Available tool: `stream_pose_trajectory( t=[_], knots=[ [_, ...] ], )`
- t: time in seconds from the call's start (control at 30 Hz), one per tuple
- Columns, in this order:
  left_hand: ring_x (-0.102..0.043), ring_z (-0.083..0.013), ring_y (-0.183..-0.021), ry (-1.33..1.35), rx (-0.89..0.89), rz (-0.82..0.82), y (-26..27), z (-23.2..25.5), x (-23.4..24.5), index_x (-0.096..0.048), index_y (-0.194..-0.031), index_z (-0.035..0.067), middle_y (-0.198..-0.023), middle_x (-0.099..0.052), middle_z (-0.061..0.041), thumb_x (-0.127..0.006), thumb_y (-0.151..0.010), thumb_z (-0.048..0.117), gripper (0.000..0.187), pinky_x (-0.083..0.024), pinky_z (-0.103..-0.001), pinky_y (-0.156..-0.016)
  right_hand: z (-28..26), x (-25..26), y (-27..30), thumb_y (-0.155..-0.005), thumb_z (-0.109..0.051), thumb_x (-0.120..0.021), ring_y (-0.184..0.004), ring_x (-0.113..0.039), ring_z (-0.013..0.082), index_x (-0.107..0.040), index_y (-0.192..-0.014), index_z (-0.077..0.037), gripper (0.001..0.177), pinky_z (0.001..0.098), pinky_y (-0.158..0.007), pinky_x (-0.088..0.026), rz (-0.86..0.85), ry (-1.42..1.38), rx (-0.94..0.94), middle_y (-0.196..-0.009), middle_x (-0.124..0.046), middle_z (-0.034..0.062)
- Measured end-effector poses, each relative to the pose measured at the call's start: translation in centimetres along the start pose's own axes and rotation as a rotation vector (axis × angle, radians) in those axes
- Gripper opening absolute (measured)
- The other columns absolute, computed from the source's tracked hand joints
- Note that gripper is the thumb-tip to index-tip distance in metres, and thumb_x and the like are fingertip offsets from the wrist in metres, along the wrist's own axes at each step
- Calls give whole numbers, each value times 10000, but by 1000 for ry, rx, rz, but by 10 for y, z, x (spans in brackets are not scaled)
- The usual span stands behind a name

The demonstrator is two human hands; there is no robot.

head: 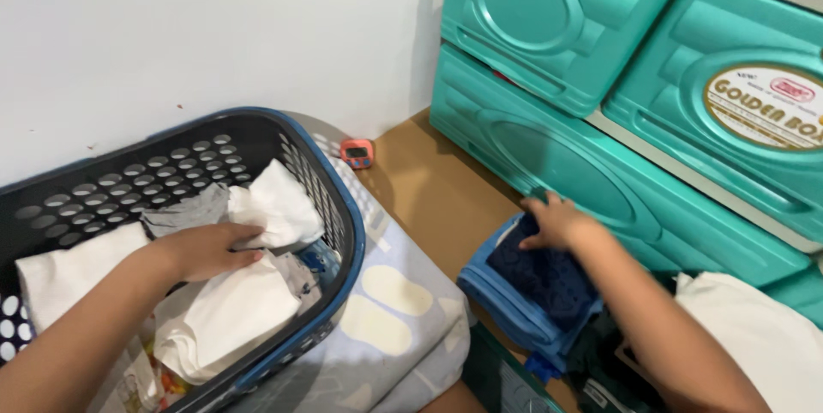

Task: The person folds various baby clothes and towels by hand and places them into a blue laundry basket. They then open a teal drawer and place folded items inside.

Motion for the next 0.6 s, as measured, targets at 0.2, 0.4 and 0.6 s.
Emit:
stream_pose_trajectory(
  t=[0.2,0.4,0.6],
  knots=[
    [-563,-254,-1370,-19,67,-17,0,-2,-2,-497,-1497,233,-1503,-561,-62,-563,-905,606,704,-421,-337,-1152,-63,-30,52,-856,-457,-825,-1503,-177,488,-84,-1628,-233,1092,662,-1111,-354,-152,166,-157,-1660,-79,237],
    [-554,-255,-1370,-15,52,-10,7,4,2,-484,-1501,239,-1497,-560,-63,-569,-906,588,694,-428,-350,-1135,3,-24,-2,-841,-221,-640,-1201,-711,328,-630,-1440,-250,600,416,-1019,-553,-61,-126,162,-1286,-742,142],
    [-632,-270,-1284,-30,34,-9,16,14,17,-501,-1485,229,-1421,-626,-78,-589,-914,557,664,-474,-364,-1098,87,35,2,-904,-334,-681,-1192,-678,267,-585,-1393,-89,556,387,-1012,-520,147,-540,147,-1330,-684,129]
  ],
)
Point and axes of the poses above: each hand's wrist, its own y-axis away from the middle knuckle, its own x-axis out of the back of the hand, z = x × y, the point moved 4 cm from there along -y, towards the middle knuckle
